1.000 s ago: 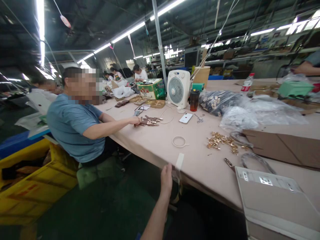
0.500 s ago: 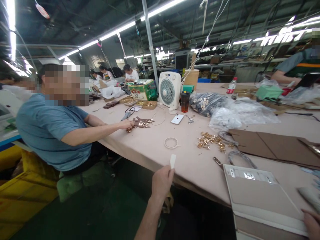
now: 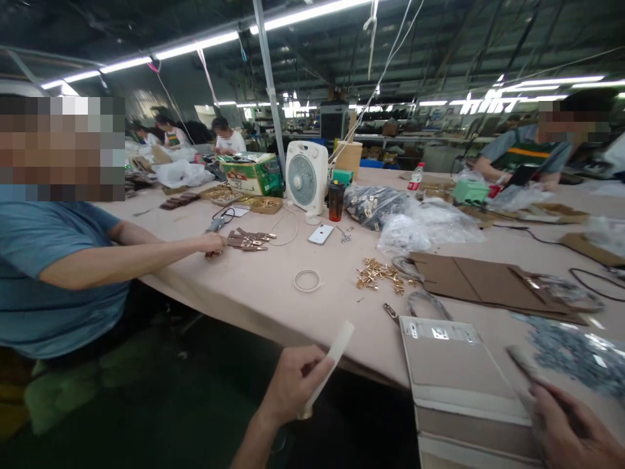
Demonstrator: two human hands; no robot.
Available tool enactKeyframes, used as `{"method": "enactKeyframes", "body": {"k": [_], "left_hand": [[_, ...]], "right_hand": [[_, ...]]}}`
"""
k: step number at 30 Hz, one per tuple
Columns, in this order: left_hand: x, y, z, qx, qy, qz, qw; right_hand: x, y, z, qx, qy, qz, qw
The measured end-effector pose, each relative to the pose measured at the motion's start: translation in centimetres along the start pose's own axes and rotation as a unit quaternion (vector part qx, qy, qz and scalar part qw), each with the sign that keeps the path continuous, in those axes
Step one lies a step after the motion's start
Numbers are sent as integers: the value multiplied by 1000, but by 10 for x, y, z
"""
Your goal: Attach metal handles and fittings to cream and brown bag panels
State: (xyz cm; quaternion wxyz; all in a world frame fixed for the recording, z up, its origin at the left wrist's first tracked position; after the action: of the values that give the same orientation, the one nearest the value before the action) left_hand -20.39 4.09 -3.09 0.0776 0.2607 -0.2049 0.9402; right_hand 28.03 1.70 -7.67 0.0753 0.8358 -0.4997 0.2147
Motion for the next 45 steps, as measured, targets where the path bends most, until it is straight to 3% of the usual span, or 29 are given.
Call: {"method": "enactKeyframes", "body": {"k": [4, 5, 7, 9, 11, 13, 15, 18, 24, 29, 33, 37, 40, 42, 45], "left_hand": [[-16, 2, 10, 26, 150, -85, 985], [-19, 2, 13, 19, 171, -106, 979], [-23, -1, 21, -9, 182, -143, 973], [-27, -5, 31, -48, 171, -173, 969], [-29, -9, 42, -81, 156, -197, 965], [-31, -13, 52, -103, 143, -213, 961], [-33, -15, 59, -120, 132, -225, 958], [-33, -17, 58, -119, 93, -222, 963], [-33, -21, 33, -50, -22, -176, 983], [-46, -27, 41, -129, -78, -207, 967], [-50, -37, 52, -135, -126, -215, 959], [-50, -47, 73, -178, -25, -203, 962], [-61, -49, 88, -188, 82, -250, 946], [-70, -49, 91, -164, 87, -277, 943], [-78, -48, 90, -138, 74, -271, 950]], "right_hand": [[8, 38, -55, 52, -85, -21, 995], [5, 50, -69, 73, -120, -56, 989], [-8, 76, -95, 128, -121, -193, 965], [-24, 107, -119, 201, -76, -355, 910], [-34, 134, -140, 270, -39, -468, 841], [-41, 154, -155, 306, -10, -538, 786], [-47, 165, -161, 309, 20, -575, 757], [-52, 170, -159, 294, 47, -582, 757], [-49, 171, -145, 283, 25, -573, 769], [-44, 177, -143, 299, 29, -570, 765], [-40, 177, -141, 302, 31, -563, 769], [-35, 173, -139, 298, 30, -551, 779], [-32, 171, -140, 297, 18, -553, 778], [-32, 170, -140, 293, 15, -553, 780], [-32, 167, -133, 287, 30, -546, 786]]}}
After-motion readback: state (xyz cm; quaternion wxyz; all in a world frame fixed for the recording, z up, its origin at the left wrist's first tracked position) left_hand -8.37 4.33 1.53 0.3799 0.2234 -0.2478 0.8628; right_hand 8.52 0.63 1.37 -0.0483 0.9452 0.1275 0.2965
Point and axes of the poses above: each hand's wrist, its own y-axis away from the middle knuckle, its own x-axis out of the back of the hand, z = x × y, the point moved 5 cm from there along -y, towards the middle knuckle, and after that the axes turned 14 degrees about -x, right-handed, at the moved point
